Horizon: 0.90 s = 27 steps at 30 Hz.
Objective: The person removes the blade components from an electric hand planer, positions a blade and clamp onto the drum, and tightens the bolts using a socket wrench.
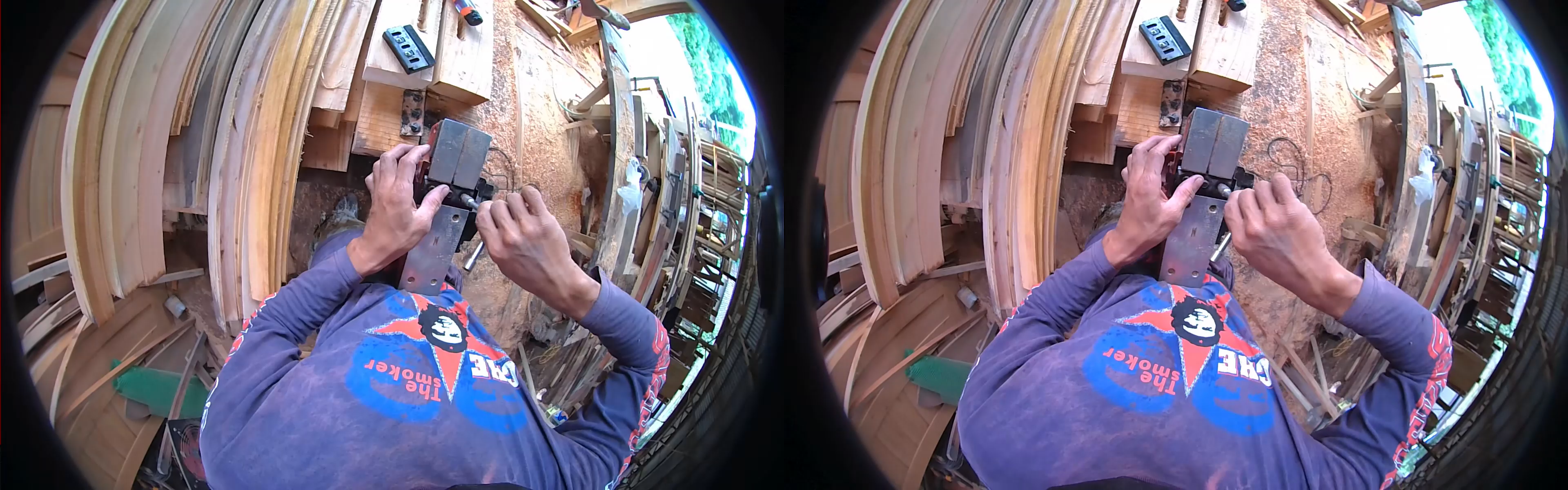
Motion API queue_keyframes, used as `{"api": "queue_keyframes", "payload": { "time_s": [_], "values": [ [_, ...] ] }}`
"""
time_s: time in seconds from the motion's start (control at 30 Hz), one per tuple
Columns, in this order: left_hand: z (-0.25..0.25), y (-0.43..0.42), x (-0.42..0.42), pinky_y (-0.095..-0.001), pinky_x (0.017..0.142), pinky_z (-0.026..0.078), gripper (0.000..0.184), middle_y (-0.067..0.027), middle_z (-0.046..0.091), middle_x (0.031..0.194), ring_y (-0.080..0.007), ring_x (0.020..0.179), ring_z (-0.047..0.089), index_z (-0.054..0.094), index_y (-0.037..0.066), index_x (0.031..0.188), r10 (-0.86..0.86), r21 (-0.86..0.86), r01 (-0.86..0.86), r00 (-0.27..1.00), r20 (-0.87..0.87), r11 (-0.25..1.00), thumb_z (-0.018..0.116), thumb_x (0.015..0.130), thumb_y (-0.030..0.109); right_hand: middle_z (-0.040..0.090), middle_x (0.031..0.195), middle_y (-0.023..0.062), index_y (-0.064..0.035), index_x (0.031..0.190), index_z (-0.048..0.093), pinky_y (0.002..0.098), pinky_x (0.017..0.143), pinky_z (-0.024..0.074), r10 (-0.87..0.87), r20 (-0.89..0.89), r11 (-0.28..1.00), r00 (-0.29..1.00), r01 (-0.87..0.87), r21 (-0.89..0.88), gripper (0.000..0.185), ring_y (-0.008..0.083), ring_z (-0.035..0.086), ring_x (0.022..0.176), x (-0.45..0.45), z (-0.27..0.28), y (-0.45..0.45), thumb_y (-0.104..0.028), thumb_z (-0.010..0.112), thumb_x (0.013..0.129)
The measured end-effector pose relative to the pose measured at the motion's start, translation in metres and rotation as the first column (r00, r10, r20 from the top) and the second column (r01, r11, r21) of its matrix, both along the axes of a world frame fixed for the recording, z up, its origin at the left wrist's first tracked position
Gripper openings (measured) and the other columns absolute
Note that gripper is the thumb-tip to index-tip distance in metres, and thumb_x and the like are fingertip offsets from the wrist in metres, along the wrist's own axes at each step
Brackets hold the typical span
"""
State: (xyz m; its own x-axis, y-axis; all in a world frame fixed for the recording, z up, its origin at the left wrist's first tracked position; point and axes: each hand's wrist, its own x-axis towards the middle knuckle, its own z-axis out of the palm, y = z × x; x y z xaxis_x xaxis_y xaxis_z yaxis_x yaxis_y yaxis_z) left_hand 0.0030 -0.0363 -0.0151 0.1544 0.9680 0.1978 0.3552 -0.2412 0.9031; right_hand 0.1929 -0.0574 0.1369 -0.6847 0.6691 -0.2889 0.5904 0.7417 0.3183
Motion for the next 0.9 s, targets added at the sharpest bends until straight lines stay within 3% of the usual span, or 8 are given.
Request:
{"api": "queue_keyframes", "payload": {
  "time_s": [0.4,0.5,0.57,0.63,0.67,0.73,0.8,0.9],
  "values": [
    [0.001,-0.001,-0.002,-0.052,0.111,0.035,0.07,-0.0185,0.051,0.141,-0.0373,0.132,0.049,0.052,0.007,0.146,-0.014,-0.028,0.014,1.0,-0.008,0.999,0.083,0.086,0.024,0.063,0.082,0.0064,0.0014,0.094,0.07,0.0426,0.099,0.0481,0.445,0.256,0.866,0.858,-0.485,0.121,0.022,0.0226,0.063,0.081,-0.011,-0.002,0.005,-0.018,0.059,0.091],
    [0.008,-0.003,-0.003,-0.0517,0.11,0.034,0.066,-0.0163,0.052,0.142,-0.0376,0.134,0.048,0.057,0.01,0.143,-0.006,0.079,0.006,1.0,-0.003,0.997,0.083,0.083,0.021,0.064,0.079,0.0096,0.0019,0.09,0.066,0.0417,0.088,0.0553,0.035,0.147,0.999,0.989,-0.029,-0.044,0.021,0.0265,0.066,0.074,-0.017,-0.004,0.001,-0.018,0.06,0.09],
    [0.017,-0.006,-0.003,-0.0504,0.11,0.034,0.059,-0.0121,0.055,0.141,-0.038,0.136,0.047,0.062,0.013,0.136,-0.193,0.297,0.225,0.972,-0.134,0.928,0.082,0.08,0.015,0.063,0.075,0.0148,0.0036,0.091,0.062,0.0447,0.068,0.0559,-0.65,0.078,0.584,0.756,0.563,-0.585,0.022,0.0333,0.065,0.066,-0.023,0.007,0.012,-0.019,0.063,0.089],
    [0.015,-0.006,0.008,-0.0545,0.11,0.039,0.053,-0.0084,0.06,0.139,-0.0389,0.137,0.049,0.066,0.015,0.129,-0.353,0.294,0.35,0.935,-0.048,0.889,0.078,0.078,0.01,0.063,0.076,0.0194,0.0055,0.095,0.058,0.0547,0.061,0.0524,-0.267,-0.512,0.89,0.817,0.005,-0.455,0.021,0.0397,0.068,0.069,0.01,-0.019,0.002,-0.014,0.065,0.092],
    [0.012,-0.003,0.01,-0.0567,0.109,0.041,0.047,-0.0092,0.063,0.135,-0.0397,0.137,0.05,0.069,0.013,0.124,-0.402,0.284,0.399,0.914,-0.049,0.872,0.08,0.078,0.013,0.064,0.077,0.0188,0.0046,0.096,0.059,0.0536,0.061,0.0531,-0.401,-0.421,0.817,0.813,0.11,-0.566,0.022,0.04,0.069,0.07,0.017,-0.031,0.0,-0.016,0.062,0.093],
    [0.006,0.005,0.019,-0.0496,0.108,0.042,0.033,-0.0091,0.072,0.119,-0.035,0.131,0.058,0.075,0.009,0.11,-0.379,0.26,0.374,0.925,-0.033,0.89,0.082,0.078,0.015,0.067,0.065,0.0184,0.0054,0.087,0.063,0.0478,0.059,0.0565,-0.947,0.027,0.102,0.32,0.38,-0.919,0.063,0.0347,0.074,0.066,-0.003,0.004,0.018,-0.046,0.038,0.113],
    [0.018,0.012,0.022,-0.0456,0.105,0.042,0.025,-0.002,0.075,0.114,-0.0323,0.124,0.062,0.077,0.011,0.105,-0.382,0.263,0.374,0.924,-0.019,0.889,0.082,0.081,0.013,0.07,0.064,0.0199,0.0071,0.076,0.069,0.0424,0.061,0.0605,-0.987,0.023,0.022,0.159,0.273,-0.962,0.088,0.0333,0.077,0.065,0.011,-0.015,0.007,-0.06,0.027,0.113],
    [0.009,0.009,0.021,-0.0445,0.102,0.041,0.026,-0.0034,0.078,0.107,-0.0315,0.117,0.063,0.077,0.011,0.1,-0.379,0.301,0.369,0.925,-0.025,0.879,0.078,0.075,0.005,0.076,0.091,0.0231,0.0073,0.097,0.076,0.0468,0.08,0.0618,-0.724,-0.047,0.559,0.689,0.544,-0.626,0.068,0.0344,0.078,0.094,0.005,0.012,0.003,-0.049,0.039,0.112]
  ]
}}
